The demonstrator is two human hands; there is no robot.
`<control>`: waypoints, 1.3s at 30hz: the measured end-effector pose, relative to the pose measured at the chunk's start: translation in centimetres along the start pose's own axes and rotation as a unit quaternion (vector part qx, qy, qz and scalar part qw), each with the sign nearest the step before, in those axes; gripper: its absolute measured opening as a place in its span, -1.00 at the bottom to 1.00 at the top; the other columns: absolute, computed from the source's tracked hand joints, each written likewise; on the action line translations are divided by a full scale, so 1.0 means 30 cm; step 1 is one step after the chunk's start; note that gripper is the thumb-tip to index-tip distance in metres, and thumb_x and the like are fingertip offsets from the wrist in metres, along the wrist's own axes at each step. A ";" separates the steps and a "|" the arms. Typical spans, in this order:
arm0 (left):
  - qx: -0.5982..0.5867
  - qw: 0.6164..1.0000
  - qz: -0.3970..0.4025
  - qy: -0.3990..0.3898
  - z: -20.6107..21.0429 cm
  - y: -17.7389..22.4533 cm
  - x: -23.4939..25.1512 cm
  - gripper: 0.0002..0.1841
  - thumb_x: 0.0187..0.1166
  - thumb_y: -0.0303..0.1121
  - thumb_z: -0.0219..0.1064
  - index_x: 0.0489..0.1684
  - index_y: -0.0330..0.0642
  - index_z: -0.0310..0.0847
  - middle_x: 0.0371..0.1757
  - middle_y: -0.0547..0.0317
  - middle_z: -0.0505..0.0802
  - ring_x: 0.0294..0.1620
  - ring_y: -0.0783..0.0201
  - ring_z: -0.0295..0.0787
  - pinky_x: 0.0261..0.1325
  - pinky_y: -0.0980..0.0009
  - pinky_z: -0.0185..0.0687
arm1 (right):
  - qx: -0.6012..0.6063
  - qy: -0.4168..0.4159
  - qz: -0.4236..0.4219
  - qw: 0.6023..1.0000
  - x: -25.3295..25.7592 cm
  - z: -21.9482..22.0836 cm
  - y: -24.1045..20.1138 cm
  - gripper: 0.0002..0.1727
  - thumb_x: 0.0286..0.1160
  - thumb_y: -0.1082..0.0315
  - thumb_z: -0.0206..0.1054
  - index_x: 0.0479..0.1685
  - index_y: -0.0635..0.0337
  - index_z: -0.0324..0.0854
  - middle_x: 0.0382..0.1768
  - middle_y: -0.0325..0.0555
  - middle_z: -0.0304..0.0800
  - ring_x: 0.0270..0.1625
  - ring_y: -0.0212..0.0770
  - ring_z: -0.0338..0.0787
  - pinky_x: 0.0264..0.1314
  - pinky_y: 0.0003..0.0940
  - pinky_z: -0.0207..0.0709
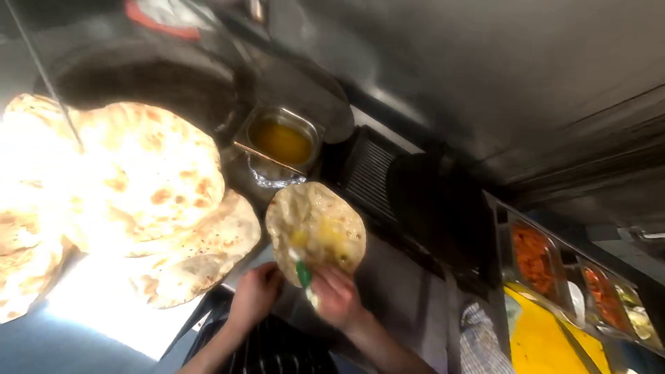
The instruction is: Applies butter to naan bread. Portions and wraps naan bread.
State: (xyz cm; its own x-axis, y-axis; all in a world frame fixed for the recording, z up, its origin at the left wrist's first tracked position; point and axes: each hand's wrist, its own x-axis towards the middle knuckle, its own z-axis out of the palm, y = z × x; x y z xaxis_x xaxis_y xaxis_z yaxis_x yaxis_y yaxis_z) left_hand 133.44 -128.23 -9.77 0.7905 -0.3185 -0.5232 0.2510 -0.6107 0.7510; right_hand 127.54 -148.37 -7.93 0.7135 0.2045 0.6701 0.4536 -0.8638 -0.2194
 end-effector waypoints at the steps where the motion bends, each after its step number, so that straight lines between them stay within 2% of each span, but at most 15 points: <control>1: -0.008 1.000 -0.005 -0.003 -0.003 0.001 0.000 -0.72 0.75 -0.21 0.19 0.11 -0.11 0.79 -0.18 0.13 0.91 -0.21 0.21 0.89 0.01 0.09 0.82 | 0.037 -0.023 0.011 0.999 -0.026 -0.045 -0.014 -0.83 0.48 0.22 0.33 -0.34 0.05 0.78 -0.17 -0.16 0.94 -0.08 -0.28 0.90 0.04 -0.43 0.78; 3: -0.027 1.000 -0.012 -0.007 -0.006 -0.002 -0.001 -0.71 0.74 -0.22 0.19 0.13 -0.13 0.78 -0.16 0.12 0.92 -0.22 0.21 0.91 0.01 0.10 0.85 | 0.124 -0.045 0.086 0.988 -0.051 -0.146 -0.005 -0.76 0.49 0.11 0.45 -0.32 0.10 0.76 -0.24 -0.19 0.92 -0.14 -0.39 0.89 -0.04 -0.51 0.79; 7: -0.055 0.998 -0.015 -0.017 0.002 -0.009 -0.002 -0.72 0.71 -0.22 0.22 0.09 -0.15 0.78 -0.21 0.13 0.92 -0.28 0.23 0.91 -0.04 0.13 0.88 | 0.233 -0.020 0.217 0.948 0.001 -0.255 0.090 -0.79 0.40 0.14 0.57 -0.29 0.06 0.77 -0.36 -0.37 0.88 -0.27 -0.58 0.85 -0.20 -0.61 0.79; 10: -0.061 0.998 -0.015 -0.025 0.001 -0.011 0.010 -0.73 0.74 -0.23 0.22 0.07 -0.16 0.79 -0.21 0.15 0.93 -0.28 0.25 0.92 -0.04 0.17 0.89 | 0.290 -0.002 0.190 0.938 0.051 -0.194 0.129 -0.88 0.38 0.26 0.58 -0.26 0.06 0.79 -0.26 -0.35 0.92 -0.15 -0.53 0.88 -0.07 -0.55 0.82; 14: -0.072 0.996 -0.040 -0.036 -0.012 0.008 0.017 -0.74 0.73 -0.25 0.24 0.10 -0.17 0.78 -0.20 0.15 0.93 -0.28 0.27 0.93 -0.06 0.20 0.91 | 0.345 -0.175 0.117 0.915 0.012 -0.192 0.172 -0.74 0.48 0.19 0.53 -0.33 0.22 0.70 -0.19 -0.09 0.88 -0.04 -0.37 0.86 0.08 -0.43 0.78; 16: -0.062 0.996 -0.049 -0.038 -0.010 0.013 0.016 -0.74 0.73 -0.23 0.24 0.10 -0.17 0.77 -0.21 0.15 0.93 -0.30 0.26 0.93 -0.07 0.20 0.91 | 0.335 -0.231 0.137 0.903 0.006 -0.286 0.227 -0.71 0.44 0.14 0.55 -0.31 0.20 0.74 -0.22 -0.15 0.88 -0.09 -0.42 0.85 0.03 -0.47 0.78; 18: -0.050 0.997 -0.044 -0.036 -0.004 0.007 0.009 -0.73 0.71 -0.21 0.24 0.08 -0.16 0.77 -0.22 0.14 0.93 -0.30 0.24 0.92 -0.07 0.16 0.90 | 0.296 -0.232 0.207 0.903 0.003 -0.381 0.285 -0.72 0.39 0.08 0.58 -0.23 0.10 0.80 -0.26 -0.33 0.91 -0.16 -0.55 0.85 -0.05 -0.54 0.79; 20: -0.041 0.998 -0.039 -0.038 -0.008 0.000 0.007 -0.71 0.69 -0.19 0.25 0.08 -0.17 0.78 -0.19 0.08 0.92 -0.26 0.17 0.92 -0.02 0.06 0.88 | 0.230 -0.191 0.309 0.903 0.014 -0.424 0.325 -0.77 0.31 0.18 0.61 -0.20 0.12 0.82 -0.31 -0.37 0.93 -0.24 -0.54 0.88 -0.12 -0.50 0.82; 22: -0.026 0.998 -0.033 -0.039 -0.004 -0.002 0.007 -0.71 0.68 -0.18 0.25 0.04 -0.16 0.78 -0.21 0.08 0.91 -0.26 0.16 0.91 -0.03 0.04 0.86 | 0.161 -0.108 0.394 0.898 0.040 -0.419 0.349 -0.80 0.33 0.33 0.56 -0.14 0.21 0.79 -0.35 -0.26 0.94 -0.32 -0.36 0.93 -0.18 -0.37 0.87; 25: 0.002 0.999 -0.031 -0.036 -0.003 -0.002 0.007 -0.70 0.70 -0.16 0.24 0.05 -0.16 0.78 -0.19 0.07 0.91 -0.23 0.14 0.90 0.00 0.02 0.84 | 0.087 0.042 0.400 0.911 0.075 -0.352 0.363 -0.79 0.39 0.39 0.51 -0.06 0.27 0.75 -0.35 -0.22 0.95 -0.34 -0.34 0.94 -0.21 -0.35 0.90; 27: 0.017 0.999 -0.029 -0.029 -0.002 -0.004 0.003 -0.70 0.70 -0.16 0.23 0.06 -0.15 0.79 -0.18 0.05 0.91 -0.21 0.12 0.91 0.02 0.00 0.84 | 0.114 0.117 0.400 0.902 0.112 -0.280 0.348 -0.80 0.40 0.43 0.50 -0.05 0.27 0.71 -0.36 -0.23 0.94 -0.34 -0.32 0.95 -0.21 -0.34 0.90; 30: 0.021 0.999 -0.025 -0.019 0.004 -0.009 -0.011 -0.70 0.68 -0.16 0.23 0.03 -0.14 0.80 -0.19 0.07 0.91 -0.21 0.13 0.91 0.02 -0.01 0.83 | 0.143 0.117 0.450 0.874 0.154 -0.194 0.317 -0.80 0.39 0.47 0.54 -0.07 0.26 0.70 -0.41 -0.16 0.94 -0.39 -0.25 0.95 -0.26 -0.27 0.91; 33: 0.017 0.999 -0.028 -0.019 0.008 -0.021 -0.032 -0.70 0.66 -0.16 0.25 0.02 -0.13 0.81 -0.21 0.10 0.92 -0.21 0.15 0.91 0.01 0.01 0.83 | -0.001 0.082 0.409 0.909 0.151 -0.218 0.345 -0.71 0.39 0.24 0.56 -0.04 0.24 0.79 -0.40 -0.18 0.93 -0.40 -0.31 0.92 -0.26 -0.25 0.86; 36: 0.004 0.999 -0.045 -0.029 -0.001 -0.022 -0.063 -0.69 0.66 -0.14 0.26 0.03 -0.15 0.80 -0.17 0.04 0.92 -0.14 0.09 0.91 0.08 -0.03 0.80 | 0.108 0.177 0.355 0.912 0.289 -0.311 0.345 -0.73 0.43 0.40 0.52 0.00 0.35 0.68 -0.34 -0.21 0.94 -0.33 -0.27 0.96 -0.21 -0.27 0.93; 39: -0.002 0.998 -0.044 -0.038 -0.001 -0.030 -0.088 -0.69 0.65 -0.15 0.27 0.04 -0.17 0.81 -0.15 0.02 0.93 -0.12 0.07 0.91 0.11 -0.05 0.80 | 0.233 0.224 0.298 0.898 0.486 -0.293 0.342 -0.78 0.45 0.52 0.46 0.00 0.19 0.59 -0.30 -0.35 0.92 -0.27 -0.30 0.95 -0.12 -0.28 0.93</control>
State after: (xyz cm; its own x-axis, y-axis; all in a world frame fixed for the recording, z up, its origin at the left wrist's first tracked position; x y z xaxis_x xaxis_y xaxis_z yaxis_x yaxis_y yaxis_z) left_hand 131.14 -126.82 -9.04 0.7207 -0.3176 -0.6163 0.3202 -0.6359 0.7022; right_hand 137.92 -158.30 5.83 0.6647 -0.5261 0.5304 0.3109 -0.4508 -0.8367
